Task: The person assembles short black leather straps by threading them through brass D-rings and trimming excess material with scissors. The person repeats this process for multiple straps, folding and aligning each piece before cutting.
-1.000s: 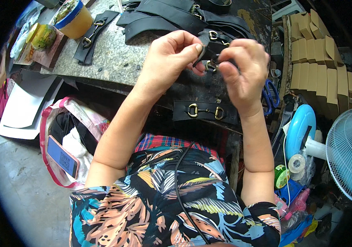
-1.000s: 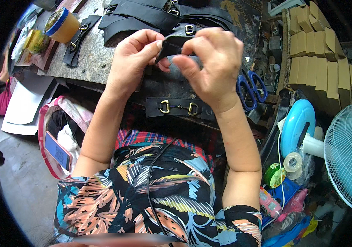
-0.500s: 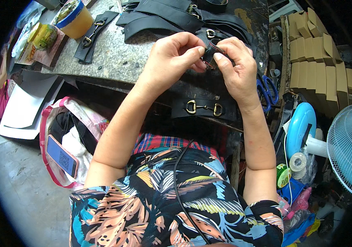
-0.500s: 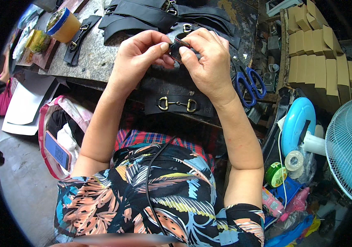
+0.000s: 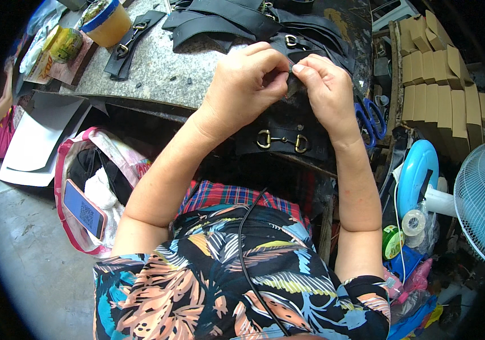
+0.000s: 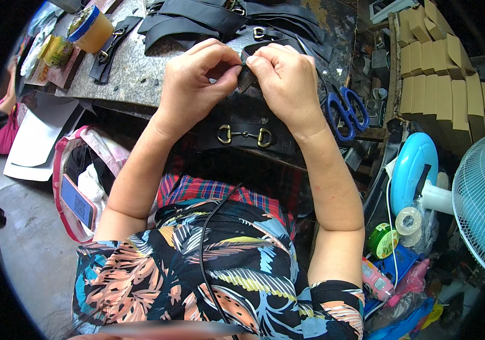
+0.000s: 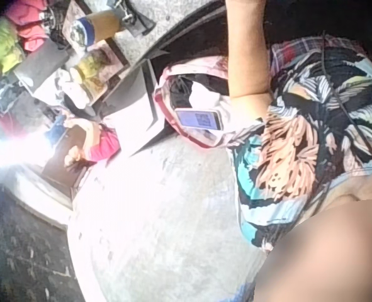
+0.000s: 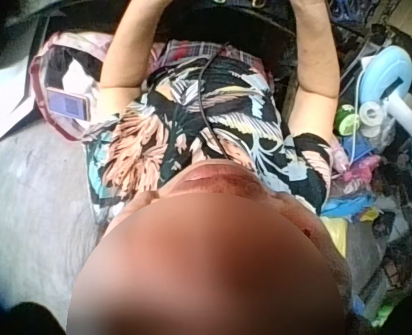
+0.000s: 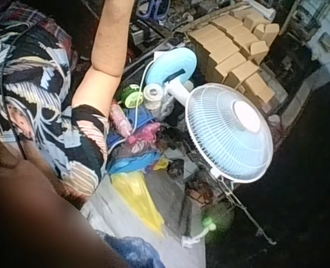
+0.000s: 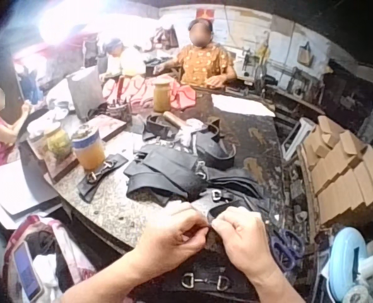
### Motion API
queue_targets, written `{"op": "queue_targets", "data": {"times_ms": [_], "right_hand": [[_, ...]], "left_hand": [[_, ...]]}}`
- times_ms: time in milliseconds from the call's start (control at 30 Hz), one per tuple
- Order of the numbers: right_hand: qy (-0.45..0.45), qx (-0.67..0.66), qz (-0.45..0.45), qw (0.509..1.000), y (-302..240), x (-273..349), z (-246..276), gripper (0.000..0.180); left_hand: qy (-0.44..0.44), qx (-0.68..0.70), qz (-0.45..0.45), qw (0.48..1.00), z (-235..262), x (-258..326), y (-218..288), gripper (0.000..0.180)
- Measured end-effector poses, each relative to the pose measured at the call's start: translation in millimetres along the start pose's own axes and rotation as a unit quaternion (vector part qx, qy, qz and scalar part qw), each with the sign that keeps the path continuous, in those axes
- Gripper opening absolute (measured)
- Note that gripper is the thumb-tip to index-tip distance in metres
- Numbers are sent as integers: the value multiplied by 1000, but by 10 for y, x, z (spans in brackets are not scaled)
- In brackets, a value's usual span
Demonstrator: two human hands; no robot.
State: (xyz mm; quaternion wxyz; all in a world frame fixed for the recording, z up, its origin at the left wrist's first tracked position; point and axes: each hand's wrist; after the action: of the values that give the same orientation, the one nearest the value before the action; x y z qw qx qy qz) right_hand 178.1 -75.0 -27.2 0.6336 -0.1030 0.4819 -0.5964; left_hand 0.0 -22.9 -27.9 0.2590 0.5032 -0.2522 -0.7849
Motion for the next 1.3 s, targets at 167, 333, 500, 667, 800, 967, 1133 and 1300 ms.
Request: {"op": "queue_targets", "data": {"times_ms": [167,333,500,667,800,967,1133,1300], "right_hand": [[-53,-115,-149,981,22,23,-4,27],[84,-99,15,991,66,-58,42,30],[-20,-90,28,995,108,-90,91,24],[-53,-185,-107,976,90,-45,121,23],[-51,-206,-116,970,72,-25,120,21],[-48,-197,-116,972,103,-31,162,20],[-37,-172,-83,981,113,-29,159,20],[-30,-165,-68,984,71,-12,153,22]], "left_hand": [[-20,93,121,988,7,11,-21,8],[-6,374,316,872,86,-57,-147,14],[-39,404,319,856,121,-63,-182,15],[-49,359,306,880,98,-43,-183,16],[-34,394,306,866,100,-48,-176,17],[-55,362,278,888,83,-43,-118,22],[-53,324,304,894,103,-38,-118,22],[-33,327,321,888,84,-29,-133,19]]}}
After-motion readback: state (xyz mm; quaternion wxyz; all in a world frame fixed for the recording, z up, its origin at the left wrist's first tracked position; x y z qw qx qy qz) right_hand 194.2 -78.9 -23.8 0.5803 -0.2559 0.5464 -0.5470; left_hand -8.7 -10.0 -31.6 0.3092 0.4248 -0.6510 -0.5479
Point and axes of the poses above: each hand's wrist, its own x-axis away from the middle knuckle, its own z-axis out of the back of the hand, y = z × x, and after that the axes turned 9 degrees about y, right-handed
